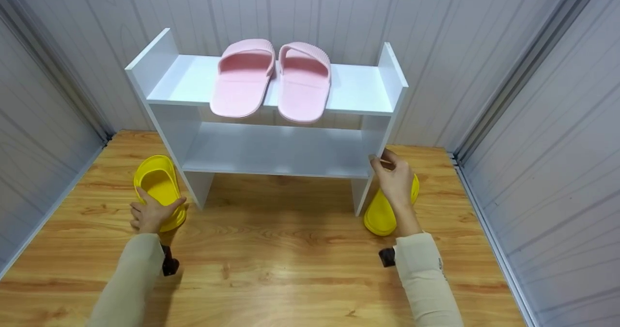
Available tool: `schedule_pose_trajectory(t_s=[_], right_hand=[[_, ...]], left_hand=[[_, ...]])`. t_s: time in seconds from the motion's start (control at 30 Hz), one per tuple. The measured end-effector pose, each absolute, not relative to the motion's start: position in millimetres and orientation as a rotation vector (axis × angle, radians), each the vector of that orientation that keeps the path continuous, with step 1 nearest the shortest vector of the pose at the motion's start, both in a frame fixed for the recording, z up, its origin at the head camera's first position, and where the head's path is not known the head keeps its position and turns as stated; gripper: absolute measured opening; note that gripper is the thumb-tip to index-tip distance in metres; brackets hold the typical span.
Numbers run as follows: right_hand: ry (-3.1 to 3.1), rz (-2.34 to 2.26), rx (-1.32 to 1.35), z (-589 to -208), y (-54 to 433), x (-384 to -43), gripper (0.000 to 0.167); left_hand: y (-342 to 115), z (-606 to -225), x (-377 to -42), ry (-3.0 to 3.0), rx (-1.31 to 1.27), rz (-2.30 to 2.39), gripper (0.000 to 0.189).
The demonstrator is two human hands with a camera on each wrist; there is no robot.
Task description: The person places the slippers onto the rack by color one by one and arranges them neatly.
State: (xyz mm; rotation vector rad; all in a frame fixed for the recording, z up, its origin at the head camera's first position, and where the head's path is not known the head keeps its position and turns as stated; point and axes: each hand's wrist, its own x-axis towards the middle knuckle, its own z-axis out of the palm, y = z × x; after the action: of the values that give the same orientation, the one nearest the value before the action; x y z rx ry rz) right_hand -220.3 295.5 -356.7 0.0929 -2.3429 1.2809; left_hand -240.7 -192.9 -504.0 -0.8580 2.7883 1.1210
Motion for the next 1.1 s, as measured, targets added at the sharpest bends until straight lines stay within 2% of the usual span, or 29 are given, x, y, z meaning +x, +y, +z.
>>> schedule_pose_trajectory(t_s=[0.53,1.1], right_hand=[[-2.345,1.301,0.082,-357.9,296.2,-221.0,0.033],[-2.369,1.274,0.067,-364.5,301.6,-228.1,0.034]], left_hand=[[-191.4,-501.5,-245.6,2.774,-0.877,1.15,0.121],[-197.3,-503.1,-245.6,2.766,-0.926,1.197,0.115]])
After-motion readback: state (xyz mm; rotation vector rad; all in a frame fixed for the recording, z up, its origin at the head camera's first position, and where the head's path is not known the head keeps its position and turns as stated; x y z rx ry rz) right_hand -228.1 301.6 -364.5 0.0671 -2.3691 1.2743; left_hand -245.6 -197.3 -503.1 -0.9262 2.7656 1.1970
